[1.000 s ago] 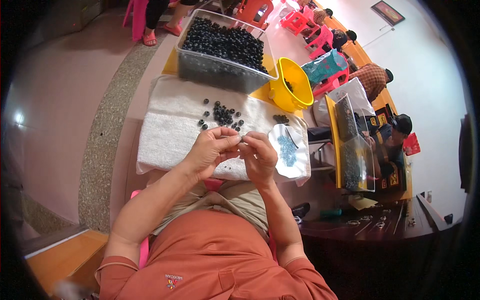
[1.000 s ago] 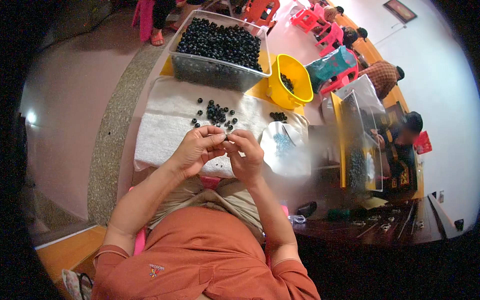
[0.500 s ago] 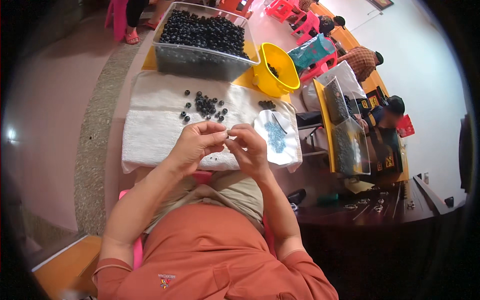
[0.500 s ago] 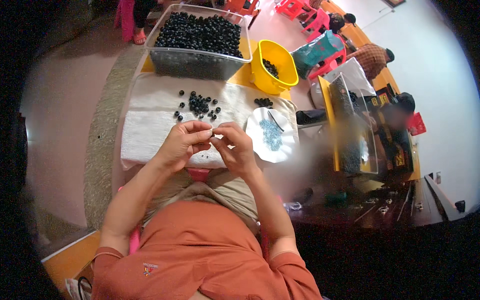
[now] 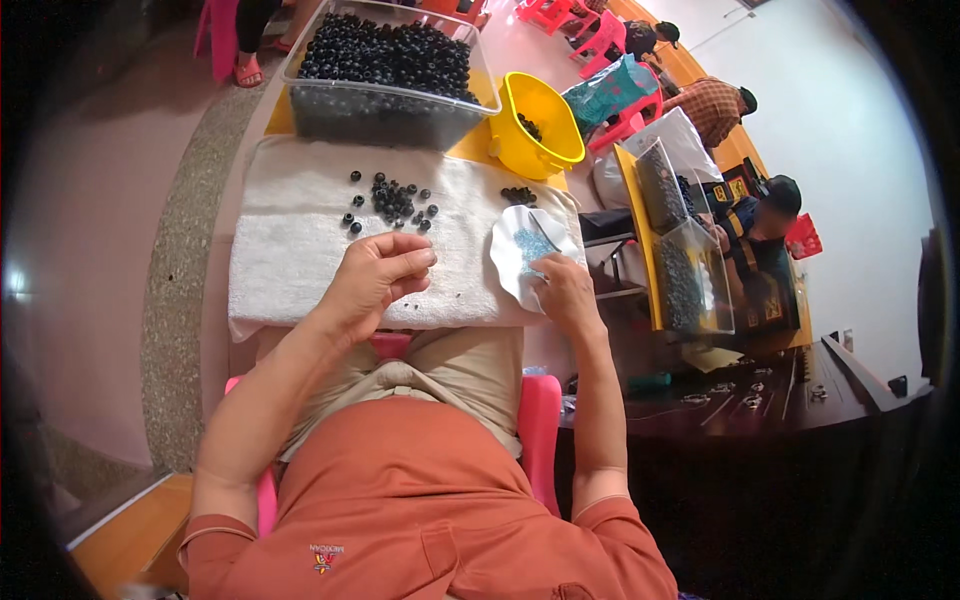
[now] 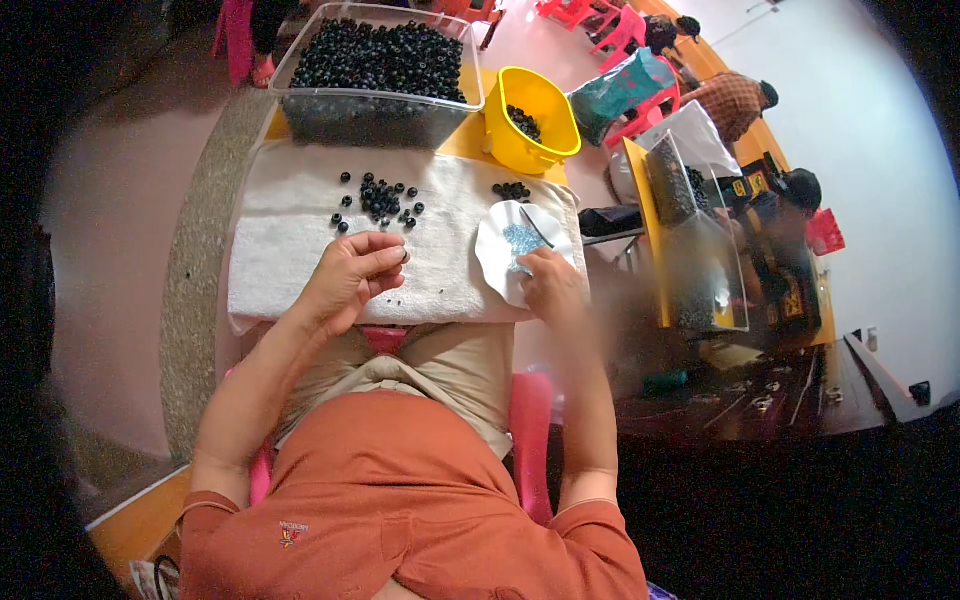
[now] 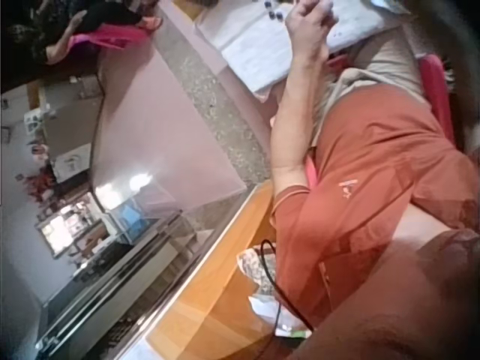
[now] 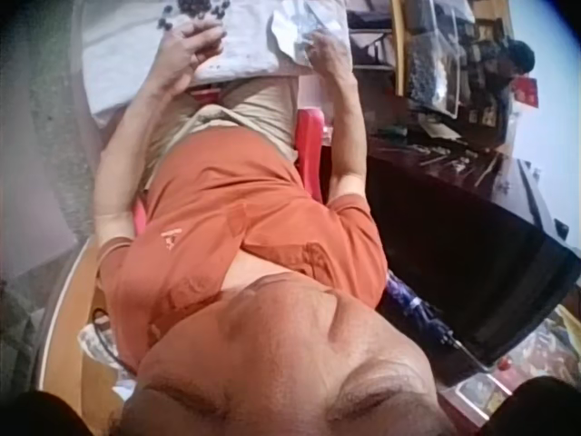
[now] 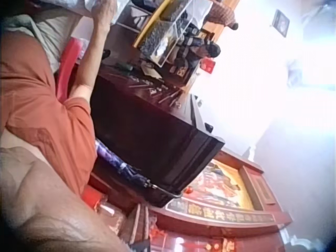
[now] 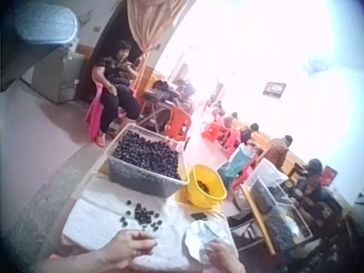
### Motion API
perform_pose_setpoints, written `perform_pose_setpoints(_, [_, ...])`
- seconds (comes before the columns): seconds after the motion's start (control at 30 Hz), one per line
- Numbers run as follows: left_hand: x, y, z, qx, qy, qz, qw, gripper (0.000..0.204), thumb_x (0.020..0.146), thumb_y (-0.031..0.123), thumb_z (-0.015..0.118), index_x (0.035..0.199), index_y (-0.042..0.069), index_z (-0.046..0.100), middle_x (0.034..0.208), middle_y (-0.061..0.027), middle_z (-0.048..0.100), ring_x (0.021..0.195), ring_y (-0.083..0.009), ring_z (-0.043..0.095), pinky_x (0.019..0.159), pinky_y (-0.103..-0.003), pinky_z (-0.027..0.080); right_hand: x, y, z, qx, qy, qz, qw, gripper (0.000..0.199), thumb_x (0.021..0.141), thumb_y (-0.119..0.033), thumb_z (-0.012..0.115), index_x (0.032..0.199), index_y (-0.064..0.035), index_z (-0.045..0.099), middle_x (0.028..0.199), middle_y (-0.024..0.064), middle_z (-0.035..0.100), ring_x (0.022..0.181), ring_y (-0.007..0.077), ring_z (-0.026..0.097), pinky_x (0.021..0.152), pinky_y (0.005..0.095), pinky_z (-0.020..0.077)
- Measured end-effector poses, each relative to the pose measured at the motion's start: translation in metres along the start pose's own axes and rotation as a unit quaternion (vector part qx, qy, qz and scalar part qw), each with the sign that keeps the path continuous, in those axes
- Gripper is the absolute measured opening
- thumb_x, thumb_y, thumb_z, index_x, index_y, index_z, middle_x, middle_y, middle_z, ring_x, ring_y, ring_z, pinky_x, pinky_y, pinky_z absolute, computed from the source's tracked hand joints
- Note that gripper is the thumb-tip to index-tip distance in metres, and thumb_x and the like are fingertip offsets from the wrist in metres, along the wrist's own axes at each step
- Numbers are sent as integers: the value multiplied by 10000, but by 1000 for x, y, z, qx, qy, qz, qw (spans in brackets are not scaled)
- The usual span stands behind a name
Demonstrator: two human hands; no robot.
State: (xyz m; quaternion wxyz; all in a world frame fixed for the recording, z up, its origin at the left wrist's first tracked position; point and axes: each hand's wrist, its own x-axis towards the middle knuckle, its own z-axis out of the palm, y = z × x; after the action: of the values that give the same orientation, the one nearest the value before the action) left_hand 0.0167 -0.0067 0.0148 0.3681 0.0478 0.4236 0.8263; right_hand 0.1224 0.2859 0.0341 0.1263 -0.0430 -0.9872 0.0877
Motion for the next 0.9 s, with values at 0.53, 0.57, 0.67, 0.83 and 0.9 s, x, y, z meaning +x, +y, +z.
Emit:
perform_pose_setpoints(0.53, [-1,-2,0,-5,-5,3,1000,118,881,101,692,980,50,653,893,-30,672,768,-98,634,722,-257,564,17,2,7,-21,-78,-63,995,116,761,-73,595,812,-32,690,823,181,651,832,375,617,791,445,489])
perform_pose_setpoints(0.57, [-1,-3,0,-6,-6,3,1000,117,879,102,694,977,51,655,891,-29,672,764,-98,634,719,-257,565,17,0,6,-22,-80,-62,995,128,753,-78,597,823,-34,694,820,187,650,829,378,619,793,443,491])
perform_pose_setpoints(0.67, [0,-3,0,-5,-3,2,1000,120,880,107,695,978,51,656,888,-29,674,756,-98,635,714,-258,566,17,-1,6,-26,-70,-60,995,150,750,-92,608,855,-38,700,827,198,645,848,376,622,803,435,493])
perform_pose_setpoints(0.83, [0,-5,0,-6,-1,0,1000,120,882,109,693,979,49,656,885,-30,674,746,-97,634,711,-258,569,13,0,7,-18,-61,-66,996,173,778,-94,585,906,-50,694,870,194,638,867,376,619,798,436,495])
perform_pose_setpoints(0.9, [0,-5,1,-4,3,-1,1000,119,883,109,693,978,49,655,885,-30,674,745,-96,634,711,-257,570,12,3,9,-10,-59,-68,996,169,791,-95,575,910,-51,687,885,190,635,868,376,616,794,437,495])
